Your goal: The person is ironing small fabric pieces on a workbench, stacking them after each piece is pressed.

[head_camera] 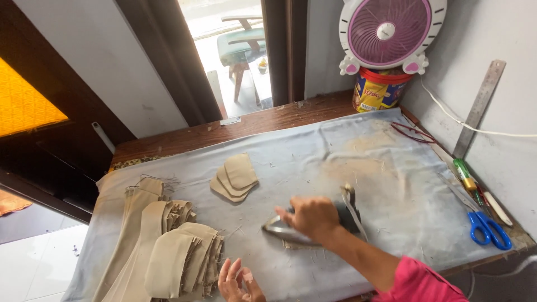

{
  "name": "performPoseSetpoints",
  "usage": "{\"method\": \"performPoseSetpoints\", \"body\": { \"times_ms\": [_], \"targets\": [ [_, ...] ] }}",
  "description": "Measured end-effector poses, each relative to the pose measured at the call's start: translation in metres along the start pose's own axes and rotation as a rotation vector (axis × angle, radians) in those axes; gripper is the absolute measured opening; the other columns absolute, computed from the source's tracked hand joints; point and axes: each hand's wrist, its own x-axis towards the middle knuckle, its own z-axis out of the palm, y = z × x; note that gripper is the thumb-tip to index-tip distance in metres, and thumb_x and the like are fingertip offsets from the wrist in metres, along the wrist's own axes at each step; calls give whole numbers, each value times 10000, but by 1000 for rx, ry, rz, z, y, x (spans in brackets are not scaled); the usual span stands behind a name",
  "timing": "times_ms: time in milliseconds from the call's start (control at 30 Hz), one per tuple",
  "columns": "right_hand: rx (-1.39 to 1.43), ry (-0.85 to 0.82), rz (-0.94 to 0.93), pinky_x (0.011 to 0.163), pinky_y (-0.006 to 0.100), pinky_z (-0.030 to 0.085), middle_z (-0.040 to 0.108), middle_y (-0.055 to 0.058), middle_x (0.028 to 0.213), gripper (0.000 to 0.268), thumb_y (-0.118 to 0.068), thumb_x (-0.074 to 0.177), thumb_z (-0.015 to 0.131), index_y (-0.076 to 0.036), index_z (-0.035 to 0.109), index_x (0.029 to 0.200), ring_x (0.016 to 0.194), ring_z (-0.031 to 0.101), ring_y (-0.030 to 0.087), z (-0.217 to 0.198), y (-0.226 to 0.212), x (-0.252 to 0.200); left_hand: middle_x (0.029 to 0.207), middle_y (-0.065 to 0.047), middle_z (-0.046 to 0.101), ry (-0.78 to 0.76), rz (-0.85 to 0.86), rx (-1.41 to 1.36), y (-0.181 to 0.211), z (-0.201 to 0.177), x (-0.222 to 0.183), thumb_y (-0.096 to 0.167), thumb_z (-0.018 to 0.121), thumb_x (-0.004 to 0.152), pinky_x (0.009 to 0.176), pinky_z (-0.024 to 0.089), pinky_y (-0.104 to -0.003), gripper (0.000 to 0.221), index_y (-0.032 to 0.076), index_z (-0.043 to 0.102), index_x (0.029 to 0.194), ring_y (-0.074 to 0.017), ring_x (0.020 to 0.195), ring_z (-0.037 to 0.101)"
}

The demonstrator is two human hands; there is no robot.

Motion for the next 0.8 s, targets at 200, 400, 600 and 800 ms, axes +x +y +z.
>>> {"method": "performPoseSetpoints", "body": {
  "times_ms": [200, 400, 600, 800],
  "targets": [
    [12, -73, 51, 299, 363, 369, 503, 12, 406, 590, -694, 836, 432, -197, 559, 543, 350, 513, 208, 4, 9, -5, 1144, -126, 600, -19, 111, 33, 39, -7, 10, 26, 545, 849, 791, 547, -285, 179, 33, 658, 988, -208, 1026, 581],
    [25, -67, 43, 298, 367, 312, 416, 6, 371, 609, -677, 825, 459, -184, 431, 469, 317, 428, 219, -5, 46, -29, 1046, -66, 649, -116, 102, 35, 32, -2, 14, 49, 540, 838, 746, 536, -249, 175, 93, 674, 941, -174, 921, 612],
    [-28, -294, 164, 363, 381, 390, 539, 36, 459, 635, -737, 806, 342, -187, 530, 550, 422, 552, 239, -17, 98, -33, 911, 8, 673, -358, 268, 102, 27, 23, 20, 74, 539, 821, 814, 464, -298, 201, 166, 663, 950, -181, 847, 621],
    [-106, -251, 509, 391, 404, 385, 605, 57, 542, 611, -689, 841, 334, -186, 608, 627, 546, 607, 325, -5, 138, -7, 1156, -101, 590, -838, 342, 195, 32, 84, 24, 200, 513, 877, 930, 411, -369, 350, 67, 526, 1200, -269, 1080, 531]
  ]
}}
